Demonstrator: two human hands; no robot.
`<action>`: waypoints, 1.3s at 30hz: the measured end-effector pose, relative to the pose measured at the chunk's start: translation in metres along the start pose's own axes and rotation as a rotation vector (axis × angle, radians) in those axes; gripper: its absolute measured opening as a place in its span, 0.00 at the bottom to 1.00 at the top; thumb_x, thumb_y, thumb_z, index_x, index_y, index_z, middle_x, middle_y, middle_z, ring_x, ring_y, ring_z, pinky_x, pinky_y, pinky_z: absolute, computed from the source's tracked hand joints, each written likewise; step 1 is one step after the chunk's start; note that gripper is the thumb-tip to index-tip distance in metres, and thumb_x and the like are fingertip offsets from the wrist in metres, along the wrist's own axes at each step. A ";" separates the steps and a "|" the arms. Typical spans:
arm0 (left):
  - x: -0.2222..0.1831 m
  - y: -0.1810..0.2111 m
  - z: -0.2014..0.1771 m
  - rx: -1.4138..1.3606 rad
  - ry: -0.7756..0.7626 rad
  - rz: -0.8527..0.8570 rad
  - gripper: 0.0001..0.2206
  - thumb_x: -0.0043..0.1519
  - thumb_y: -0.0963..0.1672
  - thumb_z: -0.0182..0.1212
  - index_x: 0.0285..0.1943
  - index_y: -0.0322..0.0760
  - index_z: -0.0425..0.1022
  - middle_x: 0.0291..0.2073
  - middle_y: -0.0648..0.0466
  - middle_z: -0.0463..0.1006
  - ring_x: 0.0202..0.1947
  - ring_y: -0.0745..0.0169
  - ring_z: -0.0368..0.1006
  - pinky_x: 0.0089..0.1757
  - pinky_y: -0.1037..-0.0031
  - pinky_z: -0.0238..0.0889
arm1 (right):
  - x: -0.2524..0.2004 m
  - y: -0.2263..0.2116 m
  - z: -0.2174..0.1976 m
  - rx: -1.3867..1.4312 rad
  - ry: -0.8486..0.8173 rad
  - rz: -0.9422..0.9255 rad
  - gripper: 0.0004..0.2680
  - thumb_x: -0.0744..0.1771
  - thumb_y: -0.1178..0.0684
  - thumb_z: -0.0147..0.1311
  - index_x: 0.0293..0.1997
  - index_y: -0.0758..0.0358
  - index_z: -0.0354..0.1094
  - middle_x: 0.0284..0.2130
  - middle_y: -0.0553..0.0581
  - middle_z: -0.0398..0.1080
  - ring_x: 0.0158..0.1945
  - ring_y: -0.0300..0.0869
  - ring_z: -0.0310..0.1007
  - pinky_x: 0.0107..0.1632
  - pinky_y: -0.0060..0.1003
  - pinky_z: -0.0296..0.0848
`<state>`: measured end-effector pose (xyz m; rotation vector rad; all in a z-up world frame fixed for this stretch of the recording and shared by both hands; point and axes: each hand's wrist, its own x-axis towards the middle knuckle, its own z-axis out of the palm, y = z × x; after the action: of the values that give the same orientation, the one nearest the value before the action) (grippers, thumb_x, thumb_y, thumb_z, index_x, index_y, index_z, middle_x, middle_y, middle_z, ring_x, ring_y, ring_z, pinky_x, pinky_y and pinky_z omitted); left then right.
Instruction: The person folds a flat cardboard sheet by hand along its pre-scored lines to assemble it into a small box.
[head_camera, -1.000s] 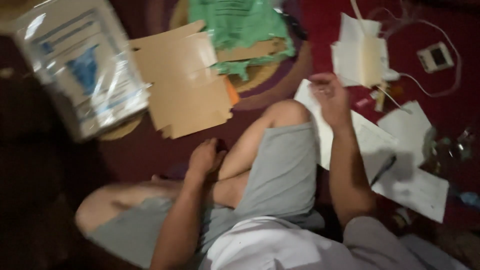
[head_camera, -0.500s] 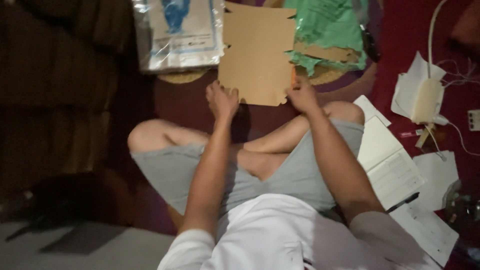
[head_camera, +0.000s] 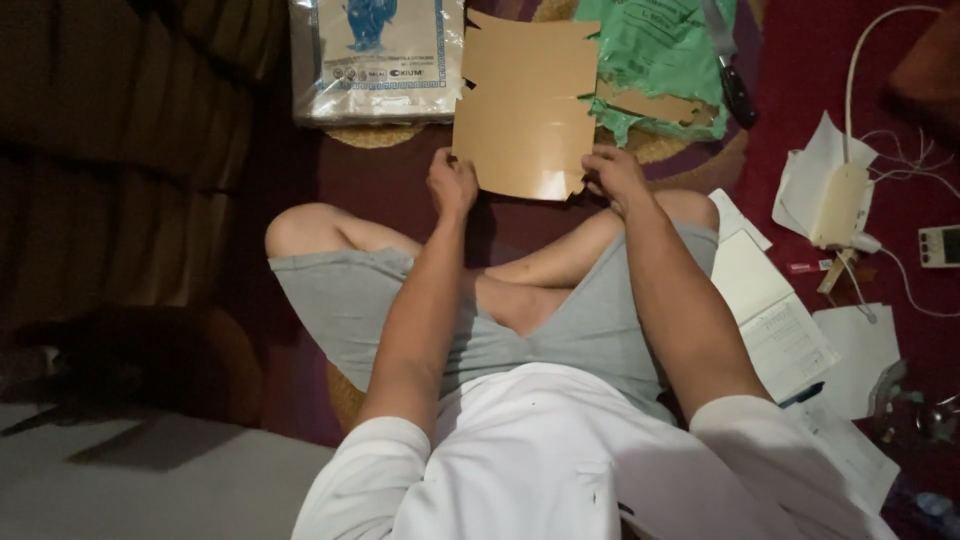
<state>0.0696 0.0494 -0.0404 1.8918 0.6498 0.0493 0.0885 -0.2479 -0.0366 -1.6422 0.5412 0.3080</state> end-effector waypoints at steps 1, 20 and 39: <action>-0.001 -0.003 0.001 0.002 -0.001 0.003 0.11 0.60 0.42 0.60 0.50 0.42 0.77 0.37 0.44 0.83 0.43 0.44 0.81 0.44 0.58 0.74 | 0.005 0.007 -0.001 0.003 0.002 -0.001 0.17 0.64 0.50 0.67 0.58 0.60 0.70 0.45 0.56 0.72 0.44 0.44 0.77 0.39 0.38 0.85; -0.061 0.050 -0.059 -0.309 -0.159 0.367 0.23 0.59 0.39 0.68 0.63 0.25 0.68 0.50 0.27 0.75 0.53 0.25 0.73 0.52 0.46 0.71 | -0.026 -0.007 0.001 0.176 -0.054 -0.565 0.17 0.66 0.61 0.63 0.61 0.62 0.64 0.45 0.56 0.72 0.46 0.42 0.73 0.51 0.43 0.77; -0.035 0.025 -0.024 -0.191 -0.069 0.182 0.35 0.56 0.39 0.71 0.72 0.27 0.58 0.55 0.26 0.74 0.54 0.28 0.75 0.49 0.52 0.76 | -0.014 0.001 0.011 0.420 -0.140 -0.347 0.25 0.63 0.63 0.69 0.62 0.60 0.55 0.44 0.62 0.73 0.44 0.51 0.79 0.49 0.50 0.82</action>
<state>0.0422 0.0473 0.0004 1.7547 0.4102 0.1569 0.0770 -0.2350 -0.0324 -1.2653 0.1900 0.0451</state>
